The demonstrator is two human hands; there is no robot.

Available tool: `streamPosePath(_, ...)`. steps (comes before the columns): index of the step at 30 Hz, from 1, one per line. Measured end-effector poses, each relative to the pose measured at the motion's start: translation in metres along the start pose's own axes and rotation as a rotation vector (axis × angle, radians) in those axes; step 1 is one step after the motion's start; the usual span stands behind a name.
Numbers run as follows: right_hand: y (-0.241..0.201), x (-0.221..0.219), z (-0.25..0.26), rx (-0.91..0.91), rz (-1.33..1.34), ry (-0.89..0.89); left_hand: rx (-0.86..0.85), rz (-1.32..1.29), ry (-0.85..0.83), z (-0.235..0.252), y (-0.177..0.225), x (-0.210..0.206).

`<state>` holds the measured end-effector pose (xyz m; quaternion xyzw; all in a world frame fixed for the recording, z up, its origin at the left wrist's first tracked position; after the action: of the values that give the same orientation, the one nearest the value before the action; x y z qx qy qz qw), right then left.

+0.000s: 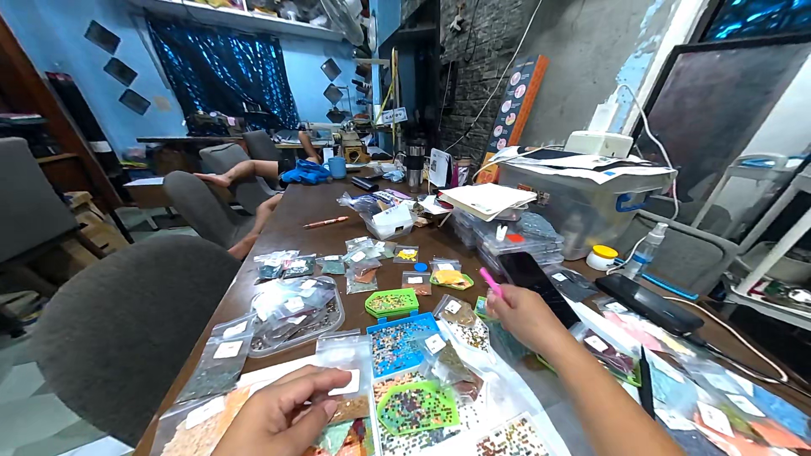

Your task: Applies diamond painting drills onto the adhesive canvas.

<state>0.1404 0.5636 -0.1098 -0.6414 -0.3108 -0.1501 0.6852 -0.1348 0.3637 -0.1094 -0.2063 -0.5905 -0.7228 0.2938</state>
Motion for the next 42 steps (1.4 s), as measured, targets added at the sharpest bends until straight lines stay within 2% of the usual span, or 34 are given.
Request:
streamPosePath(2, 0.007, -0.008, -0.002, -0.118, -0.188, -0.084, -0.003, -0.003, 0.000, 0.000, 0.000, 0.000)
streamPosePath(5, 0.017, -0.013, -0.004, -0.218, -0.297, -0.157, -0.006, 0.001, -0.001, 0.000, -0.001, 0.000)
streamPosePath(18, 0.023, -0.015, -0.005, -0.259, -0.321, -0.200, -0.011, -0.001, -0.015, 0.000, -0.001, -0.001)
streamPosePath(25, 0.026, -0.016, -0.014, -0.297, -0.327, -0.315, -0.018, 0.007, -0.033, 0.001, -0.005, -0.003)
streamPosePath(27, 0.023, -0.014, -0.016, -0.284, -0.347, -0.326, -0.016, 0.009, -0.039, 0.001, -0.005, -0.003)
streamPosePath(29, 0.015, -0.007, -0.015, -0.234, -0.341, -0.261, -0.009, 0.001, -0.039, 0.001, -0.005, -0.003)
streamPosePath(32, 0.004, -0.004, -0.012, -0.130, -0.197, -0.156, -0.009, -0.009, -0.030, 0.000, -0.006, -0.002)
streamPosePath(34, 0.001, -0.016, -0.011, -0.068, -0.128, -0.208, -0.007, -0.002, -0.031, 0.000, -0.007, -0.002)
streamPosePath(37, 0.002, -0.036, -0.012, -0.040, -0.176, -0.321, -0.005, 0.017, -0.038, 0.000, -0.006, -0.002)
streamPosePath(42, 0.007, -0.041, -0.008, -0.056, -0.147, -0.346, 0.002, 0.011, -0.034, 0.000, -0.005, -0.002)
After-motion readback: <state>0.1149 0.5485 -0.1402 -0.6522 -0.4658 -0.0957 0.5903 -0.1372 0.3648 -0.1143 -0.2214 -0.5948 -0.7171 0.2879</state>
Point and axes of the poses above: each hand's wrist, its own z-axis towards the middle knuckle, its own x-axis out of the back of the hand, y = z × x, the point moved 10 cm from there along z, towards the middle knuckle, and after that the axes turned 13 degrees about z, right-handed, at the moved point
